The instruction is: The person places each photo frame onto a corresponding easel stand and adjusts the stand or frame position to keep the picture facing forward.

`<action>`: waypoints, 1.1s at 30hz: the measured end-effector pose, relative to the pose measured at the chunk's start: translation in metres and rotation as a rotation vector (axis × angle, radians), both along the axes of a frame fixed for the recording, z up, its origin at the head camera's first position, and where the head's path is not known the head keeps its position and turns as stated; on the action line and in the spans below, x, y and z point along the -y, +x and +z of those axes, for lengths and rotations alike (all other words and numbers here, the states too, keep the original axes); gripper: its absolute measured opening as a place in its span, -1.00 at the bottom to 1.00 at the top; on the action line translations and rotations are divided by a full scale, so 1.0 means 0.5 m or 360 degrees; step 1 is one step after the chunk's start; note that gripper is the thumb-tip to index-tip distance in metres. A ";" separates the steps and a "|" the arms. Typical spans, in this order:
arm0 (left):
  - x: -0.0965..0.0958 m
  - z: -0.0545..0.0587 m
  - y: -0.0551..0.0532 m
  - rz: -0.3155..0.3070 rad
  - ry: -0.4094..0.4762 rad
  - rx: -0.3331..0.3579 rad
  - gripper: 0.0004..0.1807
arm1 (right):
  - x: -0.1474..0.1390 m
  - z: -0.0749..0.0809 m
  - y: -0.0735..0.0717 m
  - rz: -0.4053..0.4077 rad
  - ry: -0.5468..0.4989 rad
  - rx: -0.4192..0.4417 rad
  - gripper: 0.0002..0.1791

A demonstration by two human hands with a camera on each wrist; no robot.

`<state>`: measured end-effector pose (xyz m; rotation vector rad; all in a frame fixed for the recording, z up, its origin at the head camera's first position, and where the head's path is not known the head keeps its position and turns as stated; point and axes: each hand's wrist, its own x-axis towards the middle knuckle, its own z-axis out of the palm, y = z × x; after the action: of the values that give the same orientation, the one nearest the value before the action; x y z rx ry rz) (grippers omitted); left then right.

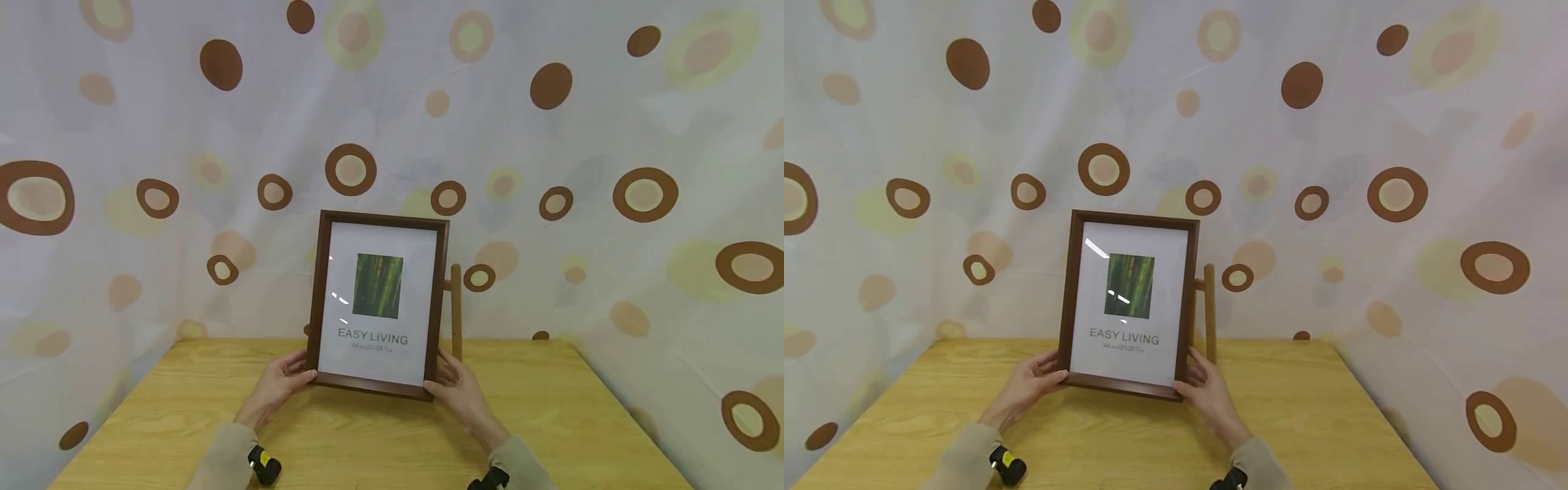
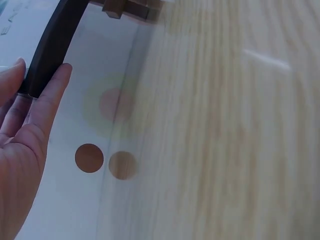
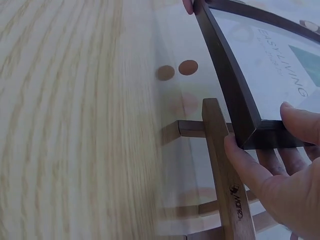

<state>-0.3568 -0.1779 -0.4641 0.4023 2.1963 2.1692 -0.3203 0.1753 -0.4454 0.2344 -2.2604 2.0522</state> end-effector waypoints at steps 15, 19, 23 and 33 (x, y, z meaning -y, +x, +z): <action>-0.059 0.005 -0.014 -0.0007 0.0036 0.0012 -0.30 | -0.041 -0.002 0.004 -0.0076 0.0057 0.0020 -0.10; -0.071 0.009 -0.024 0.0069 -0.0106 -0.0024 -0.30 | -0.057 0.000 -0.003 -0.0066 0.0010 0.0002 -0.14; -0.086 0.016 -0.036 0.0083 -0.0181 -0.0077 -0.33 | -0.075 0.006 -0.008 -0.0075 -0.0016 0.0009 -0.18; -0.128 0.023 -0.047 0.0064 -0.0130 -0.0125 -0.36 | -0.110 0.012 -0.017 -0.0076 -0.0019 0.0028 -0.23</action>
<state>-0.3803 -0.1141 -0.4527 0.4510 2.3443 2.1094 -0.3289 0.2301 -0.4394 0.1607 -2.2401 2.0517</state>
